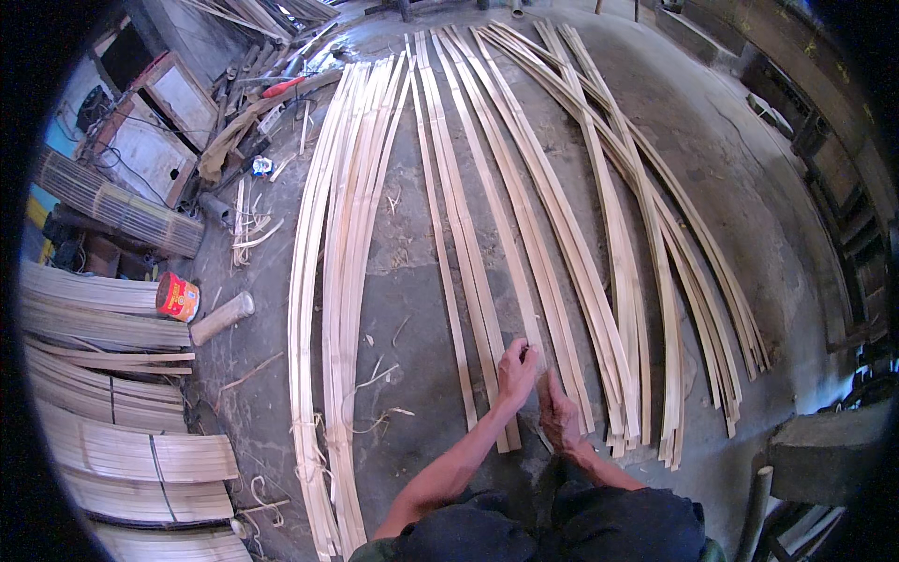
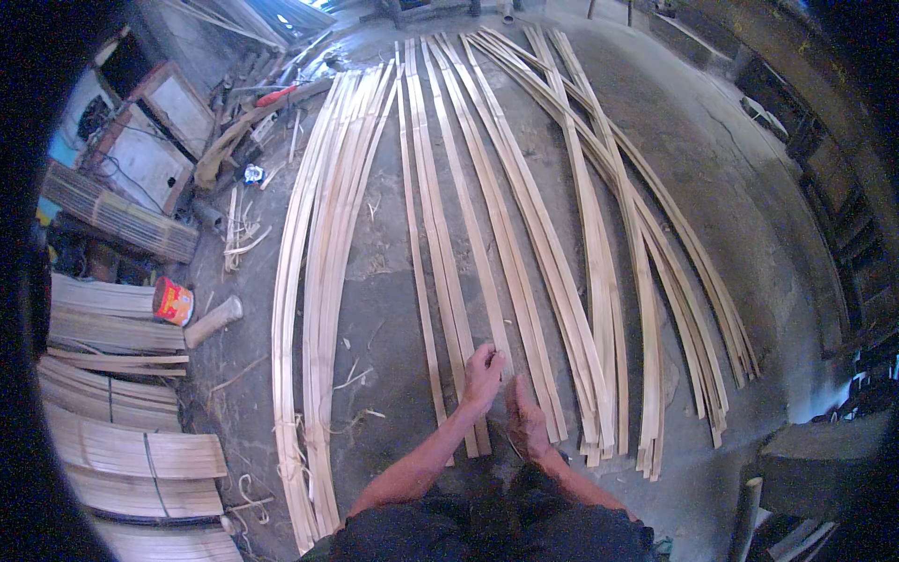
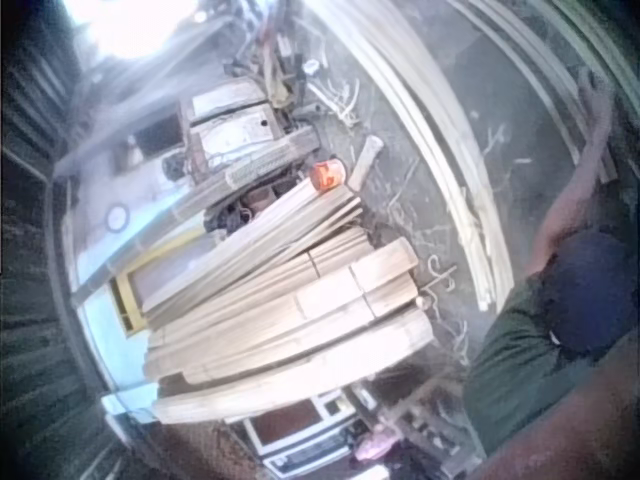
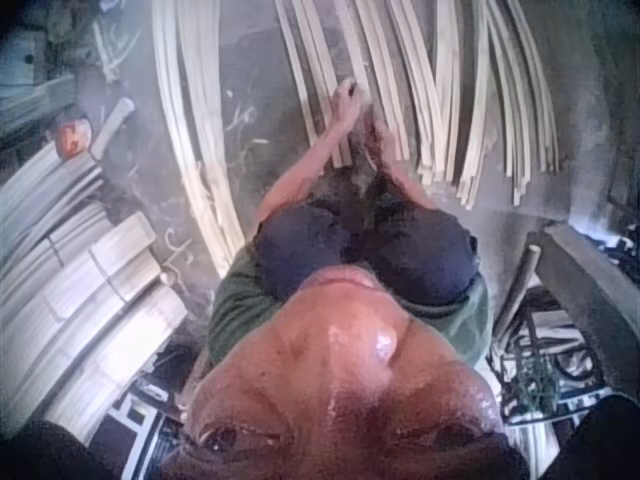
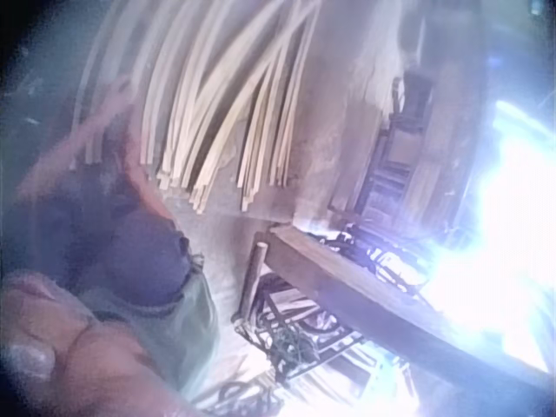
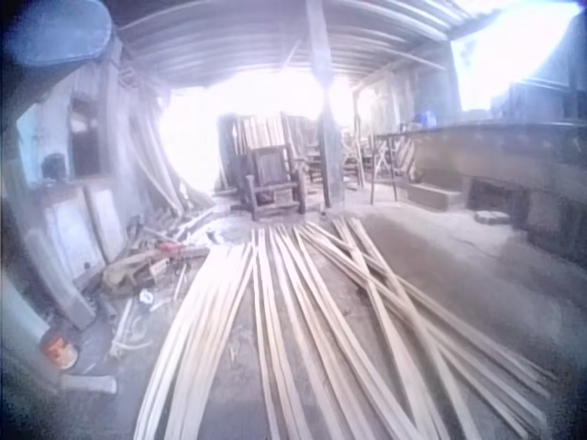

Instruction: The person sits on the floor and arranges long, thin wooden strips into neat parallel rows. They pick up individual strips, align them, and place them back down, occasionally removing small debris from the surface.

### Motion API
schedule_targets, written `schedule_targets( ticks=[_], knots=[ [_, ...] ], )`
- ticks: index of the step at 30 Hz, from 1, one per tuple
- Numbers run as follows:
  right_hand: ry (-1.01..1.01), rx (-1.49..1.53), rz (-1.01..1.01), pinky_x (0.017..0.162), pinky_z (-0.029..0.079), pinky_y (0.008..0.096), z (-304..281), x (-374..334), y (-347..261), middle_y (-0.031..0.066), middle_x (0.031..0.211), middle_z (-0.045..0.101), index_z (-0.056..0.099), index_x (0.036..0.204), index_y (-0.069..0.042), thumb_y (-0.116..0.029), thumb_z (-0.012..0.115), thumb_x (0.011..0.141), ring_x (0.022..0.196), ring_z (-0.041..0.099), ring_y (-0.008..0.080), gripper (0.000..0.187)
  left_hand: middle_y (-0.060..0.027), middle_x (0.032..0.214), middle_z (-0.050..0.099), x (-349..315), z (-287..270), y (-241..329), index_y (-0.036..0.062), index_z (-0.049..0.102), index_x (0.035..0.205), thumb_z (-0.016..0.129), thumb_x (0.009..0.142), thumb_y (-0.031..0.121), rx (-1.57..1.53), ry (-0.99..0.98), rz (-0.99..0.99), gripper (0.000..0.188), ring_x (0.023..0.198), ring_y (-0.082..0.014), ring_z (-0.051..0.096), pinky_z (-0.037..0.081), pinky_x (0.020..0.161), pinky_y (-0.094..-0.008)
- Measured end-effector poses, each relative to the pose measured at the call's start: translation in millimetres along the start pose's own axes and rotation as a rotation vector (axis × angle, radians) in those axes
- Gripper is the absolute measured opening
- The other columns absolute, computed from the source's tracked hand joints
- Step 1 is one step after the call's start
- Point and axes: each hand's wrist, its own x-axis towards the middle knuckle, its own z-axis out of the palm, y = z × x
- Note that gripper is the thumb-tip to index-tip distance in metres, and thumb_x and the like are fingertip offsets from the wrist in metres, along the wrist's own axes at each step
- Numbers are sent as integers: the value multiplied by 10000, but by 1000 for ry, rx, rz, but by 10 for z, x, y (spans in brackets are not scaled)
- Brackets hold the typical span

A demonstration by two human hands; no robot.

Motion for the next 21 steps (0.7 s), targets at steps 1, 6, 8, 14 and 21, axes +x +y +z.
schedule_targets(
  ticks=[1, 6, 8, 14, 21],
  knots=[
    [-61, -27, 39, 609, 485, 449, 23, -22, 8, 251, 763, 592, 377, 1459, -38, -89, 541, 972, 665, 627, 395, 516, -169, 864, 666, -16, -28, -33, -25, 613, 1058, 568, 931, 224, 12, 18, -14, 284, 814, -264, 645, 499, 754, -391],
    [-201, -102, 163, 607, 505, 441, 214, -178, 12, 222, 805, 639, 389, 1473, -87, -85, 592, 928, 714, 662, 373, 583, -174, 854, 658, -115, -168, -238, -25, 612, 1048, 568, 934, 236, 25, 74, -118, 289, 825, -266, 646, 501, 762, -390],
    [-240, -156, 203, 607, 506, 449, 241, -240, -27, 221, 811, 642, 394, 1471, -100, -129, 579, 945, 711, 666, 372, 558, -170, 847, 656, -190, -252, -266, -25, 611, 1036, 575, 932, 229, 112, 43, -78, 276, 813, -267, 647, 504, 751, -391],
    [-255, -172, 212, 593, 501, 480, 218, -317, -4, 213, 793, 649, 395, 1462, -120, -196, 536, 978, 671, 658, 391, 510, -178, 831, 660, -233, -374, -165, -27, 606, 986, 601, 926, 211, 105, -90, -148, 245, 772, -293, 664, 522, 705, -423],
    [-449, -171, 343, 632, 482, 459, 177, -247, 79, 267, 769, 591, 386, 1476, -156, -233, 541, 992, 726, 632, 432, 514, -191, 1269, 585, -323, -565, -117, 30, 601, 1172, 618, 898, 196, 677, -12, 262, 321, 1180, -344, 567, 467, 961, -468]
  ],
)
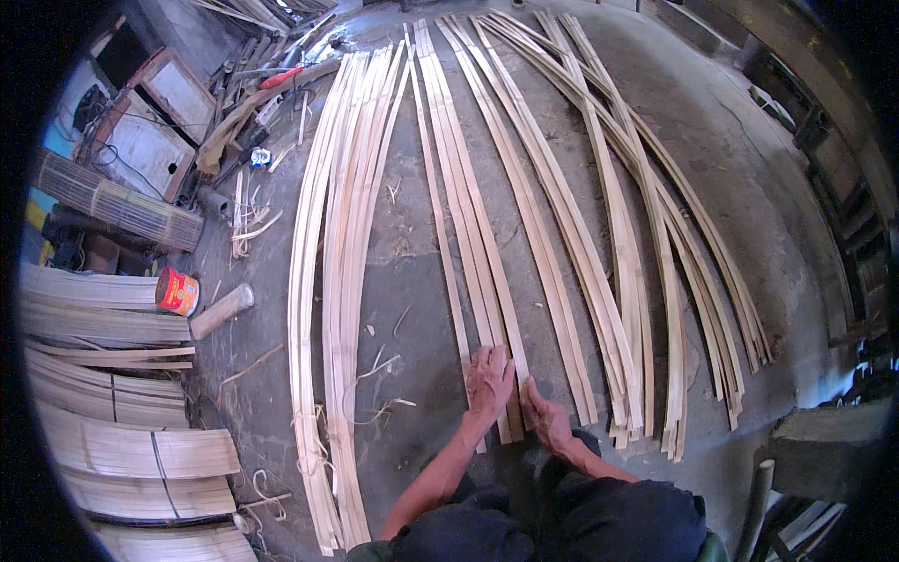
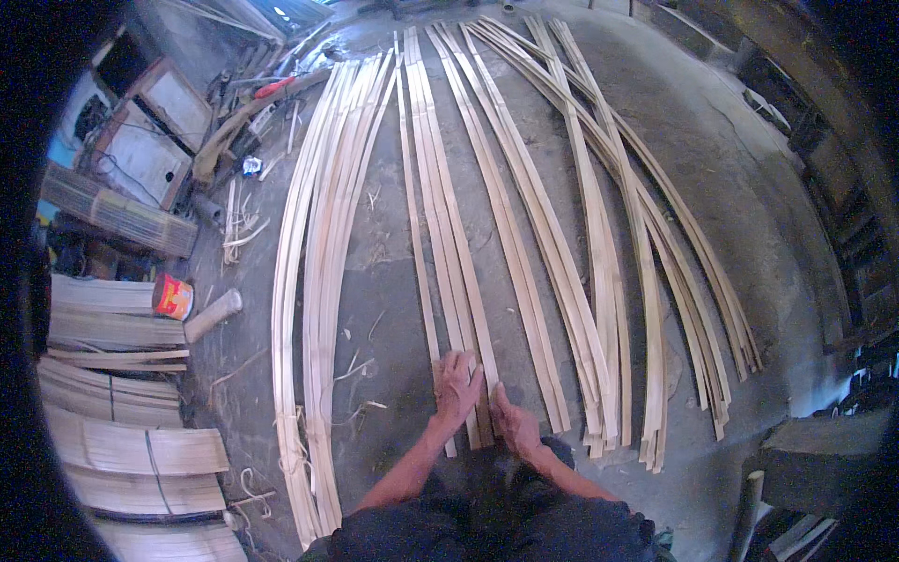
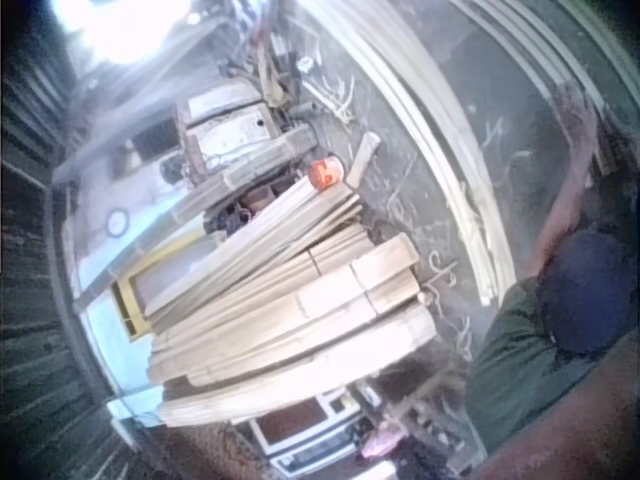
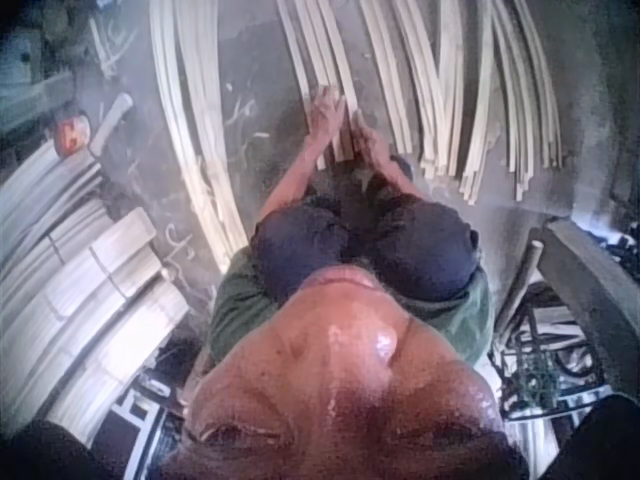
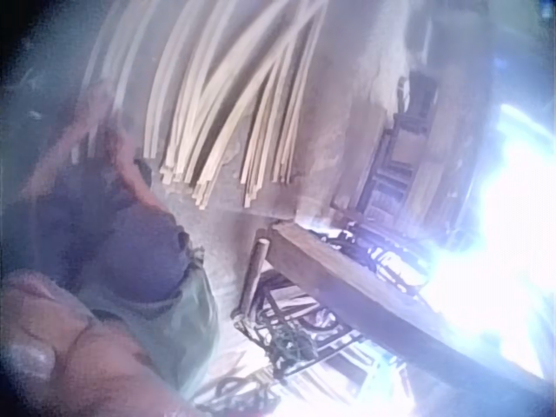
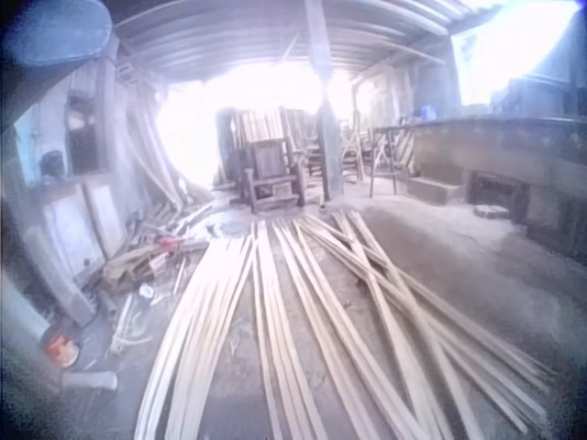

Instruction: The person sits on the floor and arranges long, thin wooden strips into neat parallel rows. They pick up individual strips, align them, and place them back down, occasionally removing small debris from the surface.

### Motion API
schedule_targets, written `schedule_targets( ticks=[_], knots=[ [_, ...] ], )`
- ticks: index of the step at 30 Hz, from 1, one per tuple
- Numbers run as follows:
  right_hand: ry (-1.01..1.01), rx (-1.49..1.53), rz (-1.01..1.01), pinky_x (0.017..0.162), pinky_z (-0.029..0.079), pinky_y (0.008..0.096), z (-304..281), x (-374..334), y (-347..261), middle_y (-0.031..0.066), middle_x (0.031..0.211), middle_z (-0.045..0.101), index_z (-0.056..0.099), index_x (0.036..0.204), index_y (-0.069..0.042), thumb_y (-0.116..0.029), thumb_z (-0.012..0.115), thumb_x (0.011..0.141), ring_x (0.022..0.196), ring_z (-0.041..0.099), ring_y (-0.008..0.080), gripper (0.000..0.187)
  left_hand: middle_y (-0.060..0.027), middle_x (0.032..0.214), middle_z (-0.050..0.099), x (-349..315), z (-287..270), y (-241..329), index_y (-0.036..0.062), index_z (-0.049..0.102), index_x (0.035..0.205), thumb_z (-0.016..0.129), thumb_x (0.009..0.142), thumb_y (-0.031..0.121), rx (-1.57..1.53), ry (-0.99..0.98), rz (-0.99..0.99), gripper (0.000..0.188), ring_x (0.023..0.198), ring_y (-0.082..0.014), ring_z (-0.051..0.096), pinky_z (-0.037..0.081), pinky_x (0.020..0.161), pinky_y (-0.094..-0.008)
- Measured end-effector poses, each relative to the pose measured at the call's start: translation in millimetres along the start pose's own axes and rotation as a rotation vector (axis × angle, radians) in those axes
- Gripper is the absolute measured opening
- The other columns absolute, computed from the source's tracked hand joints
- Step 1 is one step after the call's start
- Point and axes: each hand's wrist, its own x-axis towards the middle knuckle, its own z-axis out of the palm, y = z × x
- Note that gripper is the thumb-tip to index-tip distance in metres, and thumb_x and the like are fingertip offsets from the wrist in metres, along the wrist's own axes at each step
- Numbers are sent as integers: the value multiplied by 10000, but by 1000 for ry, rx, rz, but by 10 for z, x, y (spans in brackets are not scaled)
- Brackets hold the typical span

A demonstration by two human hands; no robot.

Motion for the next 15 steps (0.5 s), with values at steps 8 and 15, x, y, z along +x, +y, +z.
schedule_targets(
  ticks=[8, 15],
  knots=[
    [5, 37, -92, 623, 470, 450, -8, -47, 33, 282, 764, 562, 391, 1470, -135, -258, 617, 949, 675, 591, 438, 581, -165, 1579, 263, -4, 190, -373, 26, 309, 1501, 521, 947, 282, 281, -17, 151, 646, 1466, -335, 227, 115, 1204, -510],
    [-69, 73, -5, 699, 491, 478, -164, -115, -119, 291, 893, 631, 429, 1456, -148, -276, 619, 944, 846, 636, 464, 561, -120, 1607, 211, -22, 168, -350, 34, 271, 1518, 474, 973, 267, 303, -71, 166, 626, 1487, -283, 186, 84, 1205, -530]
  ],
)
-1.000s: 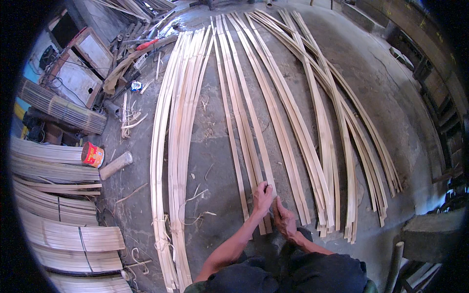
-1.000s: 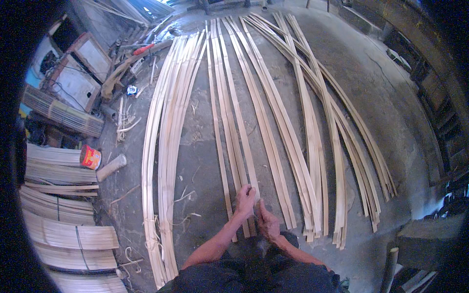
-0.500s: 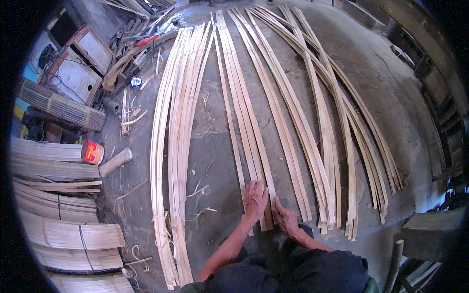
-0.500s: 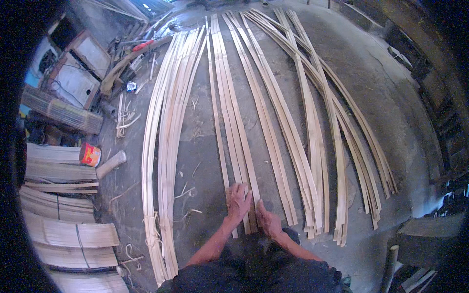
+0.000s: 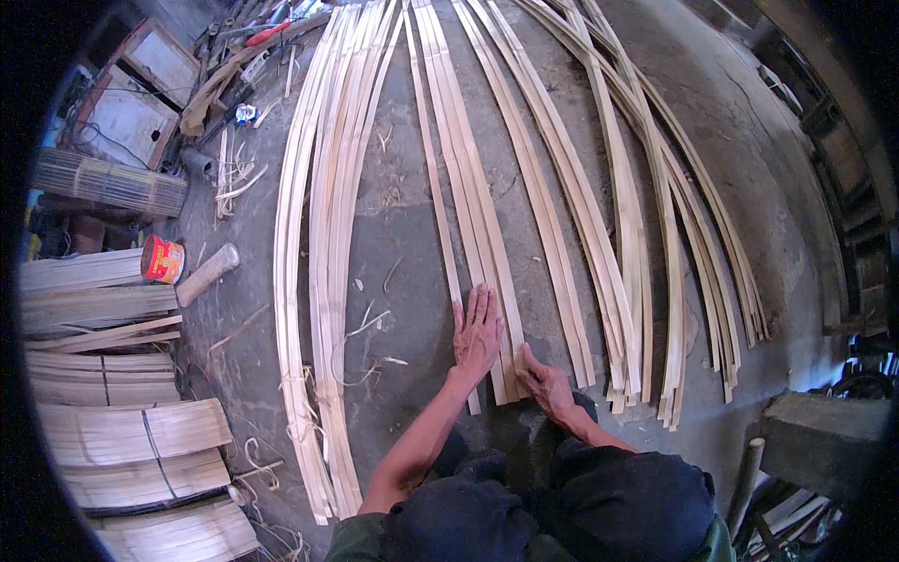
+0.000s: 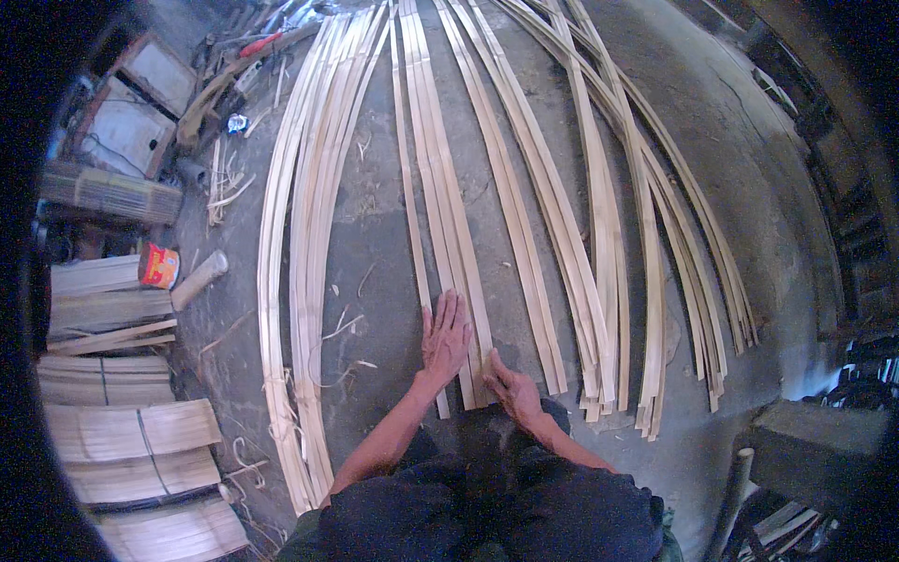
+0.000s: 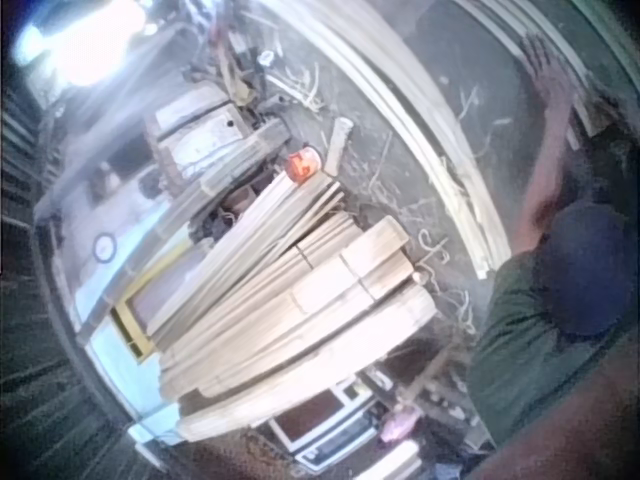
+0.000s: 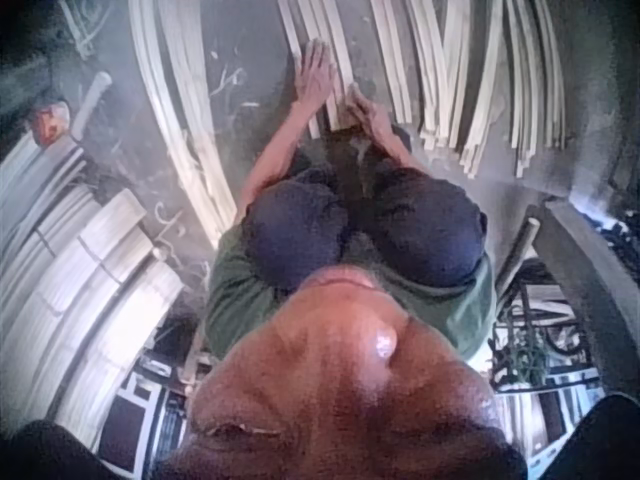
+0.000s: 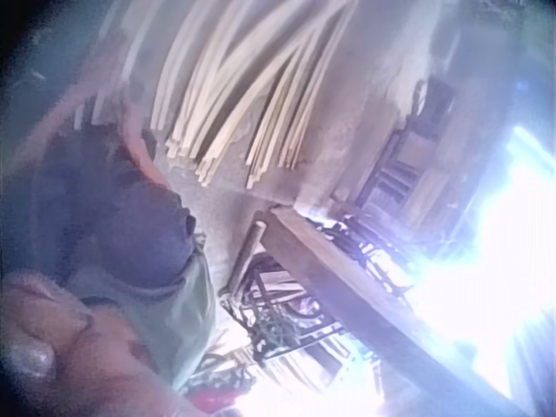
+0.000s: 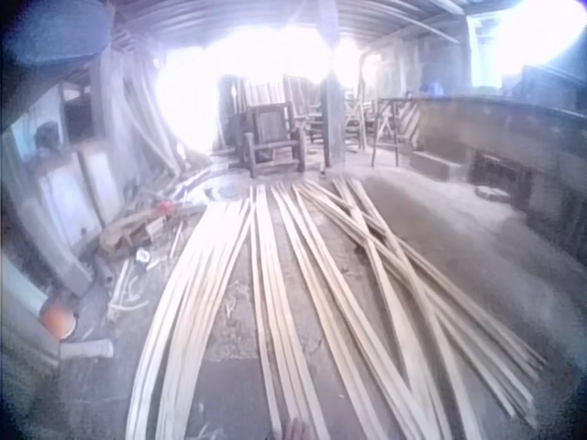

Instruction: The person sits on the floor and arranges long, thin wooden strips into neat parallel rows. They pick up individual strips, align them, and place them back down, occasionally removing small debris from the surface.

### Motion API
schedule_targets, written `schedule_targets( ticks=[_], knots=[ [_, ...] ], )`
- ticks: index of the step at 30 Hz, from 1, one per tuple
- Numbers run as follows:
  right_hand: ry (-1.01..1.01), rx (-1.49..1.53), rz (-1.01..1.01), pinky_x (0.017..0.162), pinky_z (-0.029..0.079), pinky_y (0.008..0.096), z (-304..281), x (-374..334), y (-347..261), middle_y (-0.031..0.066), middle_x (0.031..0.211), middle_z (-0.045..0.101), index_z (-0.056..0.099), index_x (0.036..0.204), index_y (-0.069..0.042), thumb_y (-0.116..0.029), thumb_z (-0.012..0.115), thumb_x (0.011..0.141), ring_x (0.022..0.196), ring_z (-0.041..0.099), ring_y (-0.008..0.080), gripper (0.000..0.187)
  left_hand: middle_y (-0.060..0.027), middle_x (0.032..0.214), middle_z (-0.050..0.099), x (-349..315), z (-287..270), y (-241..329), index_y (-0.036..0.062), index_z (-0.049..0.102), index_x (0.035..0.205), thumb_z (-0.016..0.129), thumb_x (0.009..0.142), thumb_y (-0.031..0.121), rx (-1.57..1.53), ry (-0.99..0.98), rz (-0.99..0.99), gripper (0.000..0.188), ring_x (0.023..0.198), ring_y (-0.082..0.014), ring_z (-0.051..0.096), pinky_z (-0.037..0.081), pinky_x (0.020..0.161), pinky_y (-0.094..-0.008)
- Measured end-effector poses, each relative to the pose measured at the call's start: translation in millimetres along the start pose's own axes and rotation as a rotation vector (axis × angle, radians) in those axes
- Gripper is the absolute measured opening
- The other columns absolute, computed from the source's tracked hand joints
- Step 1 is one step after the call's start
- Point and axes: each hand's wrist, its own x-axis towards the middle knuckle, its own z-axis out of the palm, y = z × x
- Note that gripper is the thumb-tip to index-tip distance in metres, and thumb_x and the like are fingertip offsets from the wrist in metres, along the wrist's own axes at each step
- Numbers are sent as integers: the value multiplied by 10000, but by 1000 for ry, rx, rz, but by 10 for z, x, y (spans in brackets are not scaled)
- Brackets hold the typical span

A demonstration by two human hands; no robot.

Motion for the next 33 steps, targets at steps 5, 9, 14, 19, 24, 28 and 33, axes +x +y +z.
schedule_targets(
  ticks=[5, 9, 14, 19, 24, 28, 33],
  knots=[
    [49, 29, -63, 696, 493, 361, 53, -67, 148, 275, 899, 649, 424, 1455, -122, -193, 654, 934, 801, 520, 194, 574, -133, 1601, 227, 40, 36, 8, 34, 280, 1514, 473, 969, 260, -9, 35, 5, 621, 1485, -282, 197, 79, 1201, -538],
    [133, 199, -163, 732, 510, 467, 332, -42, 503, 280, 933, 641, 404, 1470, -171, -282, 633, 936, 910, 649, 445, 592, -160, 1592, 237, 77, -67, 88, 92, 307, 1516, 490, 964, 269, 2, -70, -29, 607, 1477, -308, 211, 72, 1192, -559],
    [-44, -63, 34, 727, 507, 485, -1, -65, 4, 288, 917, 643, 390, 1480, -202, -349, 602, 945, 885, 644, 462, 593, -179, 1577, 255, 36, -58, 2, 225, 383, 1491, 534, 952, 305, 15, 48, 35, 565, 1458, -351, 238, 92, 1181, -582],
    [-57, -35, 99, 750, 512, 488, -21, -121, 15, 253, 953, 668, 430, 1456, -224, -358, 600, 942, 892, 649, 452, 558, -180, 1569, 267, 28, -39, 42, 268, 421, 1471, 548, 947, 316, 27, 52, 38, 541, 1455, -354, 246, 112, 1177, -584],
    [273, -17, -67, 700, 509, 392, -135, 5, 444, 184, 886, 649, 597, 1307, -161, -258, 644, 925, 804, 638, 341, 397, -183, 1572, 255, 73, -46, 68, 259, 409, 1477, 548, 945, 324, -5, 20, 36, 554, 1458, -349, 240, 116, 1177, -583],
    [678, -416, -82, 678, 487, 412, -1008, 284, 420, 148, 818, 605, 634, 1221, -73, -204, 676, 898, 801, 605, 322, 351, -194, 1584, 210, 34, -89, 73, 227, 365, 1503, 547, 944, 342, 14, -2, 21, 599, 1466, -364, 208, 111, 1171, -599],
    [560, -511, 39, 781, 516, 489, -1464, 248, 742, 220, 1054, 623, 568, 1294, -105, -311, 639, 909, 921, 629, 423, 442, -224, 1582, 204, 51, -102, 153, 140, 331, 1518, 548, 936, 377, -2, 5, -6, 665, 1469, -384, 192, 95, 1169, -605]
  ],
)
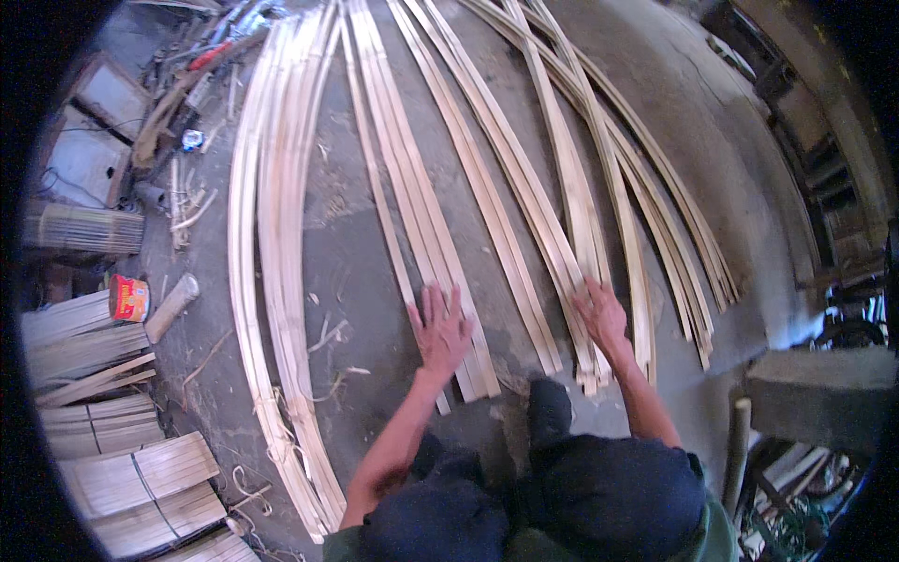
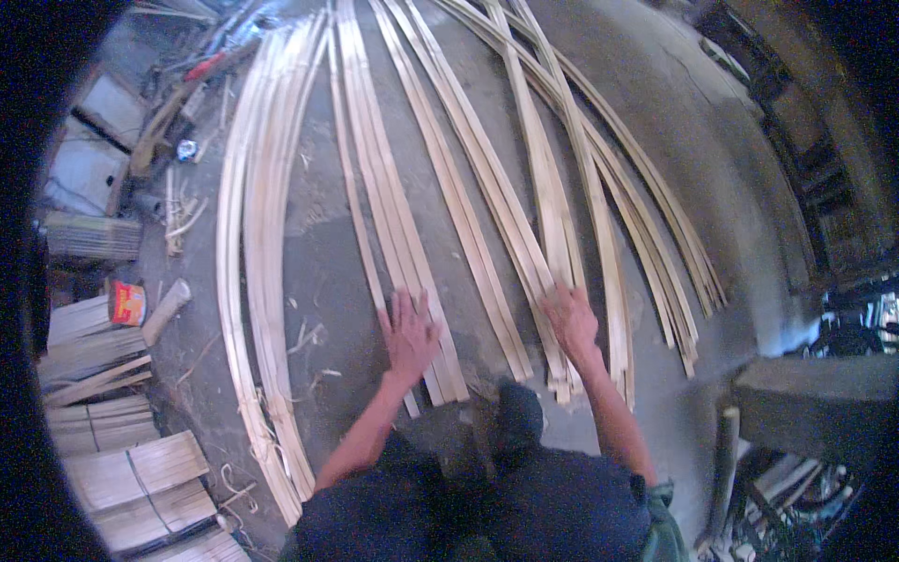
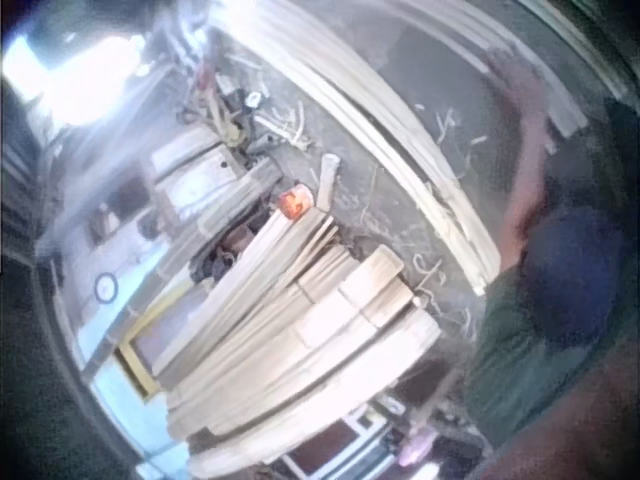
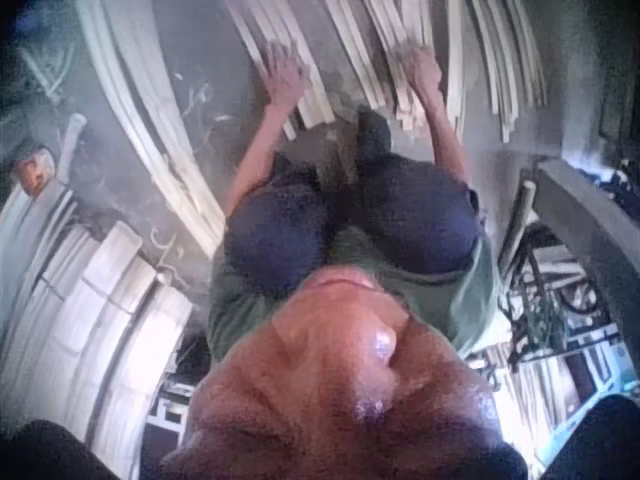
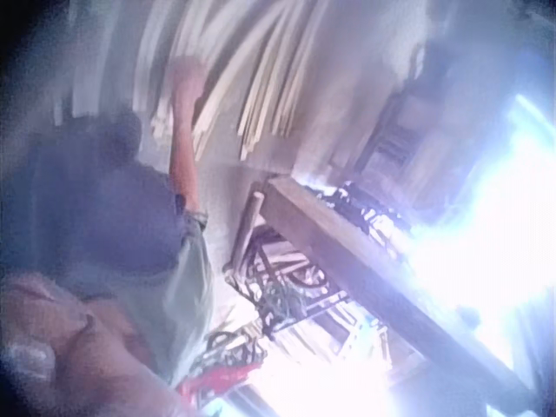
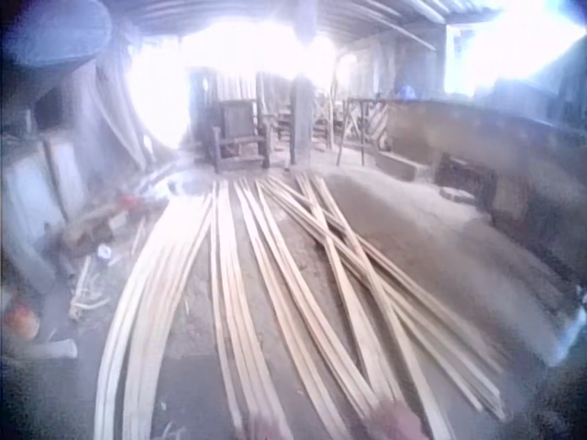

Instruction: The person sits on the floor and arranges long, thin wooden strips into neat parallel rows. They pick up individual strips, align them, and place them back down, occasionally removing small debris from the surface.

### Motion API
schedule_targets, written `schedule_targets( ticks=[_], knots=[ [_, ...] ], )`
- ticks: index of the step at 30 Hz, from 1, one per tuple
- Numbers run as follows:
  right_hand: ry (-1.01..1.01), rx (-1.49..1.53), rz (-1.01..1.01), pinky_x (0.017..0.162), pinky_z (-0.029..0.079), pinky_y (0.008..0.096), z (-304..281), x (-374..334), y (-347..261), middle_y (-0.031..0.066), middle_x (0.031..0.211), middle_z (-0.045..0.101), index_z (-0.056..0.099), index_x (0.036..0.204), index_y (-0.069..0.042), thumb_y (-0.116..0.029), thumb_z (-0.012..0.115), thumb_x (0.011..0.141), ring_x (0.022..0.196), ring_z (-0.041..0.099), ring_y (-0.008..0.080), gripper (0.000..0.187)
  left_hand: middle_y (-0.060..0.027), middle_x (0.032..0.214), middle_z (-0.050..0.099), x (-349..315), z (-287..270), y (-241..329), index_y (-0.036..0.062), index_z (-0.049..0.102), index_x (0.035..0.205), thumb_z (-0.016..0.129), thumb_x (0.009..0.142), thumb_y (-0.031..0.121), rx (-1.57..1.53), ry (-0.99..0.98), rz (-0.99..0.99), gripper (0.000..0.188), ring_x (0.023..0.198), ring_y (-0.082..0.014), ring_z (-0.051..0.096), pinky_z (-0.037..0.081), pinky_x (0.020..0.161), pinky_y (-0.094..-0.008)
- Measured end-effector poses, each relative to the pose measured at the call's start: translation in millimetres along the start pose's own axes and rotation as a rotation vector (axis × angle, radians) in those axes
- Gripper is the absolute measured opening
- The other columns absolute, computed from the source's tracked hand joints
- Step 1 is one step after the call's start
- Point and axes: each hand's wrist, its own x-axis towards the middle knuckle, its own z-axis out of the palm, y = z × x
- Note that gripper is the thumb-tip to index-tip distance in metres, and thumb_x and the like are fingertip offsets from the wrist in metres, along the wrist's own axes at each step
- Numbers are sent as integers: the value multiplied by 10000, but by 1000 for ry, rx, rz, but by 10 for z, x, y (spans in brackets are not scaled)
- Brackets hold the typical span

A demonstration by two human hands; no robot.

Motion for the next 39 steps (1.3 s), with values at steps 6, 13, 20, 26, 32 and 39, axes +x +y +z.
schedule_targets(
  ticks=[6, 13, 20, 26, 32, 39],
  knots=[
    [-55, 223, 123, 785, 526, 431, -140, -5, 129, 214, 928, 666, 573, 1313, -69, -195, 656, 894, 866, 655, 384, 445, -223, 1584, 201, 45, 156, 195, 108, 291, 1529, 539, 937, 387, -48, 10, 54, 700, 1475, -382, 178, 80, 1171, -602],
    [90, 442, 69, 601, 477, 288, -451, -2, -436, 124, 762, 635, 553, 1339, 5, -105, 644, 914, 654, 550, 120, 449, -192, 1602, 169, 19, 131, 103, 96, 268, 1534, 524, 945, 410, -6, -13, 54, 715, 1485, -367, 149, 77, 1177, -591],
    [-48, 690, 159, 661, 452, 232, 140, -199, -1003, 34, 825, 586, 515, 1382, -8, -124, 622, 953, 746, 525, 78, 457, -176, 1611, 152, 22, 238, 127, 10, 172, 1538, 496, 962, 428, -17, 0, 27, 782, 1495, -319, 139, 94, 1185, -564],
    [-226, 803, 159, 788, 494, 301, 870, -231, -1083, 201, 996, 674, 473, 1398, -15, -143, 582, 974, 879, 609, 154, 456, -177, 1600, 192, 44, 129, 201, -3, 223, 1520, 504, 967, 406, -2, -3, 47, 743, 1489, -324, 155, 120, 1182, -555],
    [-217, 796, 101, 800, 494, 254, 769, -99, -1239, 131, 1109, 686, 443, 1435, -17, -157, 599, 970, 910, 590, 92, 510, -153, 1603, 197, 8, 177, 130, 30, 238, 1526, 496, 966, 429, 51, 17, 42, 734, 1491, -295, 165, 131, 1183, -548],
    [-368, 675, 168, 610, 471, 255, 743, -314, -1140, 50, 855, 661, 368, 1487, -47, -173, 569, 989, 710, 544, 75, 552, -131, 1605, 204, 10, 211, 136, 50, 238, 1532, 506, 961, 419, -4, 41, 49, 731, 1493, -283, 165, 131, 1184, -545]
  ],
)
